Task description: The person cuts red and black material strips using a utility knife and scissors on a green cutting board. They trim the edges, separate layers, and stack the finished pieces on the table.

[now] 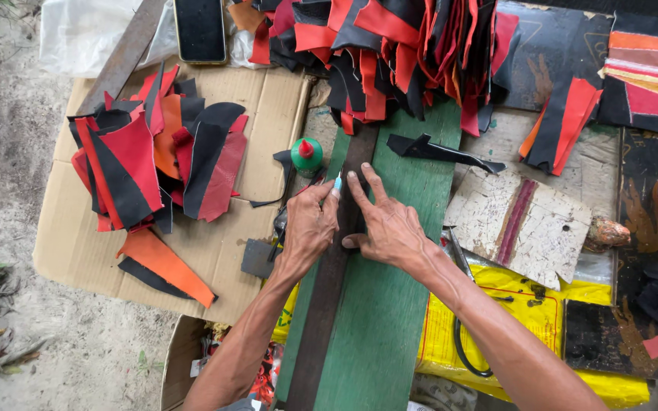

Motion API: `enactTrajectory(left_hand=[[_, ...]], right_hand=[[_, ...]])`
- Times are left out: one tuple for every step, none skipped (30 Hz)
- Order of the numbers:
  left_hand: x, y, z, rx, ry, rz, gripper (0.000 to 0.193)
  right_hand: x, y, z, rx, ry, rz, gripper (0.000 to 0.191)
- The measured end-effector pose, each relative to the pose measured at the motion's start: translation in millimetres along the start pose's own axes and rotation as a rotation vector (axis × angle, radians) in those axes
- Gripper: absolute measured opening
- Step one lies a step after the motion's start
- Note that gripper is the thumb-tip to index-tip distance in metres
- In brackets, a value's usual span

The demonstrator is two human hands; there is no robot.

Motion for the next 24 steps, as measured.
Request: enactTrajectory(left_hand=[[-0.8,-0.7,-0.4,0.012,-0.028,-0.009,0.03],[-1.4,-1.5,-1.4,0.028,-0.056,-0.02,0.03],[-2.1,-1.6,-3.0,0.058,-0.071,-0.025,0.029],[-2.5,-2.4,-5.1,0.087,-0.084,-0.03,0.029],[-2.8,-2.6,-7.3,0.116,-0.098,-0.035,0.028],[-3.0,-3.0,-8.2,0.076,-0.099,-0.024,0.029],[-3.0,-3.3,-8.9,0.036,-0.099,-0.012,0.03],[-3.2,-3.8,-9.4,0.0,-0.099,-0.001,0.03],[-3.4,-4.0,-10.1,0.002,-0.106,-0.003,0.03],[-3.6,-4.2,-10.0,0.004,-0.113,-0.006,0.03],[-3.7,-5.0,-9.5,0.009,-0.12,-0.009,0.029],[-3.7,-5.9,-8.9,0.044,-0.151,-0.013,0.028],[-3.7,-7.0,-7.6,0.077,-0.182,-0.017,0.027],[-3.3,-8.3,-6.0,0.111,-0.213,-0.02,0.026],[-2.6,-8.8,-4.4,0.17,-0.24,-0.029,0.025],[-1.8,-8.6,-2.6,0.227,-0.267,-0.039,0.024],[-1.2,-9.7,-1.3,0.294,-0.292,-0.051,0.022],[-0.4,-10.0,1.0,0.29,-0.293,-0.046,0.021],[0.0,-8.3,3.7,0.276,-0.294,-0.041,0.02],[0.2,-6.9,5.6,0.265,-0.293,-0.044,0.02],[0.5,-6.6,6.4,0.274,-0.297,-0.041,0.019],[0.6,-6.0,6.8,0.285,-0.303,-0.035,0.018],[0.6,-4.8,7.2,0.289,-0.309,-0.025,0.018],[0.1,-3.3,7.8,0.273,-0.313,-0.02,0.018]], right_hand=[[0.2,-0.3,-0.2,0.004,0.002,0.004,0.12],[0.3,-0.9,-0.3,0.006,0.005,0.005,0.12],[0.5,-0.8,-0.3,0.006,0.005,0.005,0.12],[0.5,-1.0,-0.2,0.007,0.005,0.006,0.121],[0.5,-1.0,0.0,0.007,0.005,0.007,0.121],[0.5,-1.0,0.4,0.004,0.003,0.005,0.121],[0.2,-1.0,0.6,0.0,0.001,0.004,0.121],[-0.4,-1.4,0.6,-0.004,0.001,-0.001,0.121],[-0.5,-1.2,1.0,-0.008,-0.001,-0.004,0.121],[-0.6,-1.0,1.4,-0.012,-0.002,-0.007,0.121],[-1.1,-1.3,1.5,-0.017,-0.002,-0.013,0.121],[-1.2,-1.4,1.5,-0.01,0.003,-0.004,0.121],[-1.3,-1.1,1.5,-0.002,0.006,0.007,0.121],[-1.7,-1.4,1.5,0.006,0.01,0.018,0.121],[-1.6,-0.9,2.4,0.009,0.013,0.021,0.121],[-1.5,0.1,3.6,0.011,0.016,0.025,0.122],[-2.8,-1.4,4.0,0.011,0.023,0.021,0.122],[-4.2,-2.0,4.8,0.017,0.035,0.016,0.122],[-4.1,-1.0,6.3,0.022,0.045,0.022,0.121],[-4.5,-0.8,7.8,0.019,0.059,0.025,0.121],[-5.6,-1.9,8.6,0.029,0.061,0.037,0.121],[-6.4,-2.6,9.2,0.041,0.062,0.047,0.122],[-6.0,-1.1,10.2,0.057,0.06,0.065,0.122],[-5.4,0.4,11.1,0.061,0.065,0.08,0.122]])
Point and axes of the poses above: each hand's wrist, its own y-axis away from the middle knuckle, its own x-axis out of the palm, z = x × y, the point moved 2 cm from there along -y, towards the middle knuckle, and after that the axes turned 3 degrees about -z, right-handed, at the moved point
